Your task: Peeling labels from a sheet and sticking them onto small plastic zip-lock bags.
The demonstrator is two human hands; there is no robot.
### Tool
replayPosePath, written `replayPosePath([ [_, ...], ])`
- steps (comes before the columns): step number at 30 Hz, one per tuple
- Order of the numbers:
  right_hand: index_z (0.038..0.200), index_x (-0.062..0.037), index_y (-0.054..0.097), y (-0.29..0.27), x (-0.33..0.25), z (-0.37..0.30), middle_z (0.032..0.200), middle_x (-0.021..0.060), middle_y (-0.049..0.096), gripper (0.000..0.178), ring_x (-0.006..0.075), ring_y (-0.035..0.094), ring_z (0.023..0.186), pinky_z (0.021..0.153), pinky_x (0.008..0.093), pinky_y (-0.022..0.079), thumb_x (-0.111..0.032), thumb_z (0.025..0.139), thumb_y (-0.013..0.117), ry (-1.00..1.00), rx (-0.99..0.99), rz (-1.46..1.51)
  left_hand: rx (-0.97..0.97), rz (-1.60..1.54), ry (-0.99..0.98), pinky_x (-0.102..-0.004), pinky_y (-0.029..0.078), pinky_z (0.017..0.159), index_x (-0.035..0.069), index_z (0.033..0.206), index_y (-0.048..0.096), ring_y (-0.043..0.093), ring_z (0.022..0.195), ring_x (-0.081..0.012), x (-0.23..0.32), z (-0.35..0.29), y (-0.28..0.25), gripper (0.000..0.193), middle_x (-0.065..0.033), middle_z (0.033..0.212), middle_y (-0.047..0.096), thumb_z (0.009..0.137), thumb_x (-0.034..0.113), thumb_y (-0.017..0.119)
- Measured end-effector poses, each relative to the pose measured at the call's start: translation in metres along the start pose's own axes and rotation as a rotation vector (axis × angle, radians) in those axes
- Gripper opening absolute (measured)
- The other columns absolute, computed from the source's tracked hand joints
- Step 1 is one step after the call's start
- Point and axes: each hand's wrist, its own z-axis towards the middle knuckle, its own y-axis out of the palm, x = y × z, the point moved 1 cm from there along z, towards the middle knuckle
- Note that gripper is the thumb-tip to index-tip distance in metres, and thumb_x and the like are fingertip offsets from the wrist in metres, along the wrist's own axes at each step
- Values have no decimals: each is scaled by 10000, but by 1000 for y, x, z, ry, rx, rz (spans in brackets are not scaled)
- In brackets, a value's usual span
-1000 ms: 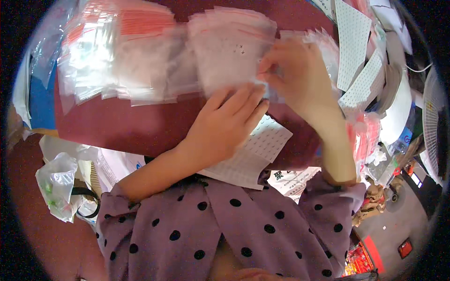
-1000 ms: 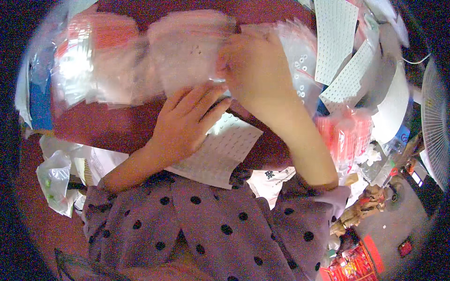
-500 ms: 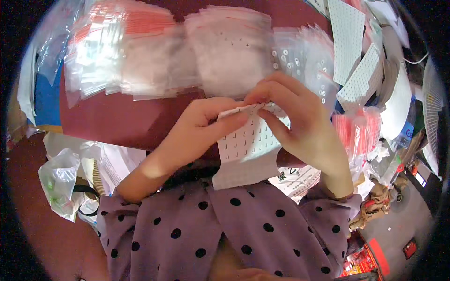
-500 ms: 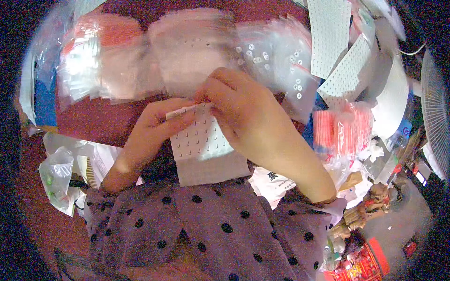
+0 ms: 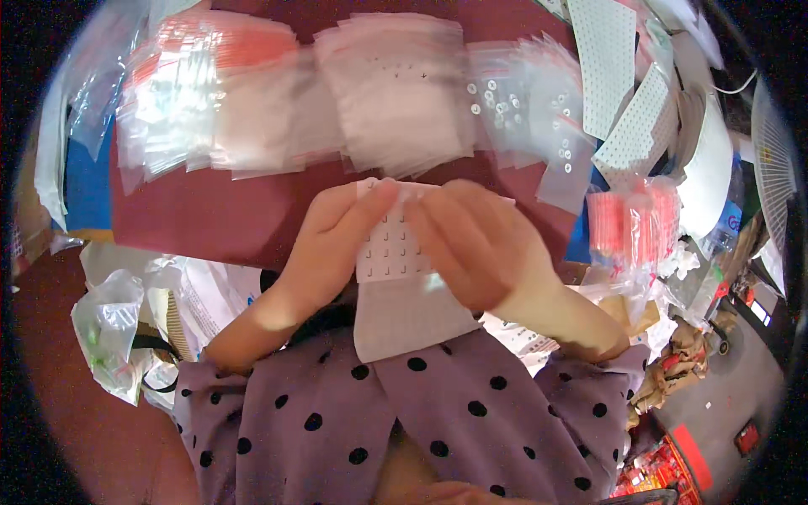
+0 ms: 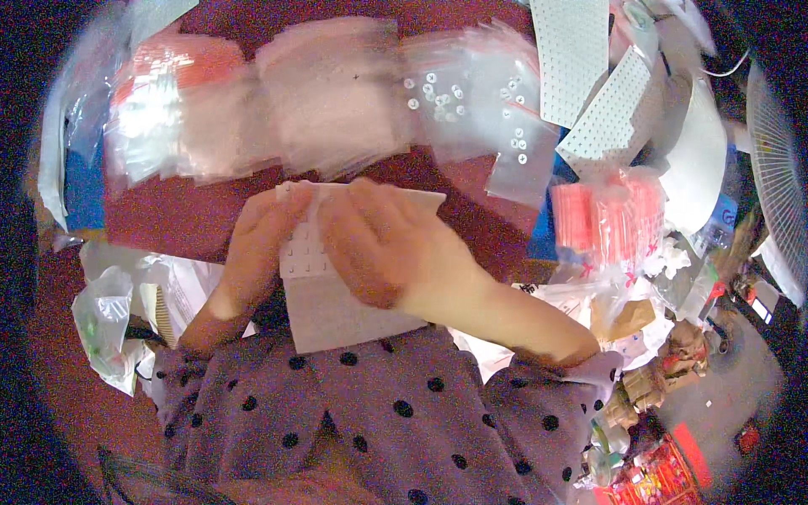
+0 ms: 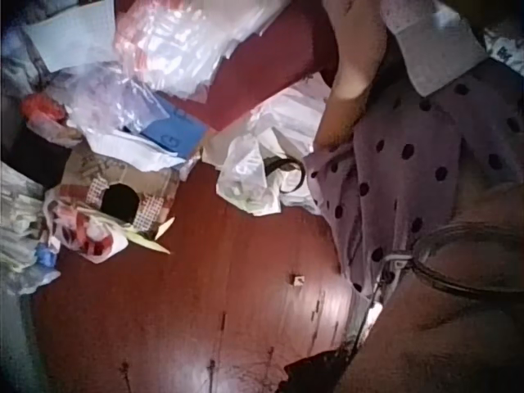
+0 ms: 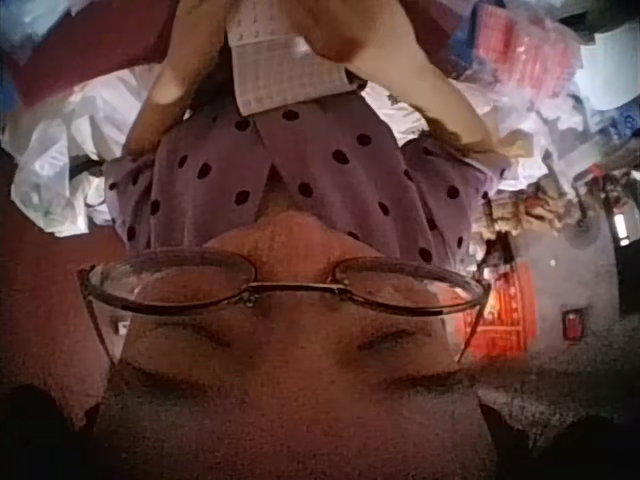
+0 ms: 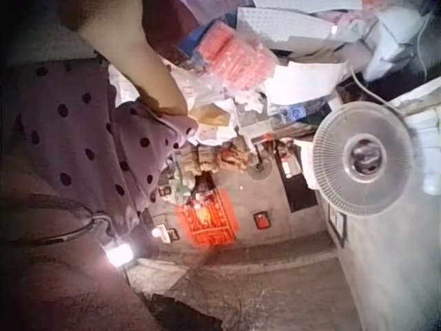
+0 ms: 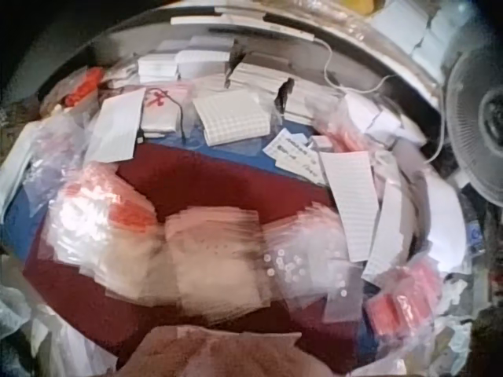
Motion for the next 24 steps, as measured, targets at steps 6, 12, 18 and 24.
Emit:
replayPosePath([
  [6, 910, -10, 613, -15, 66, 26, 856, 73, 590, 174, 150, 569, 786, 676, 256, 451, 33, 744, 586, 550, -12, 492, 91, 1393, 546, -364, 421, 764, 70, 953, 629, 527, 966, -270, 8, 15, 6, 188, -110, 1046, 569, 783, 116, 562],
  [12, 999, 2, 540, 35, 119, 48, 898, 101, 516, 327, 195, 551, 808, 690, 270, 450, 33, 685, 625, 278, 24, 630, 191, 1701, 916, -423, 338, 923, 64, 1071, 587, 449, 1120, -263, -14, 53, 11, 327, -101, 1186, 514, 767, 180, 554],
  [18, 1021, -27, 548, 0, 117, 63, 925, 167, 570, 383, 385, 574, 868, 727, 405, 482, -14, 648, 630, 470, -225, -43, 185, 1674, 768, -448, 332, 968, 150, 1174, 551, 451, 1173, -256, -15, 52, 9, 450, -57, 1291, 479, 725, 158, 577],
  [24, 880, -51, 500, 32, 119, 55, 834, 116, 533, 355, 326, 551, 798, 668, 385, 439, -36, 599, 715, 337, -8, 460, 177, 1771, 762, -459, 316, 958, 163, 1179, 549, 451, 1181, -242, -14, 49, 10, 446, -49, 1308, 466, 734, 129, 552],
])
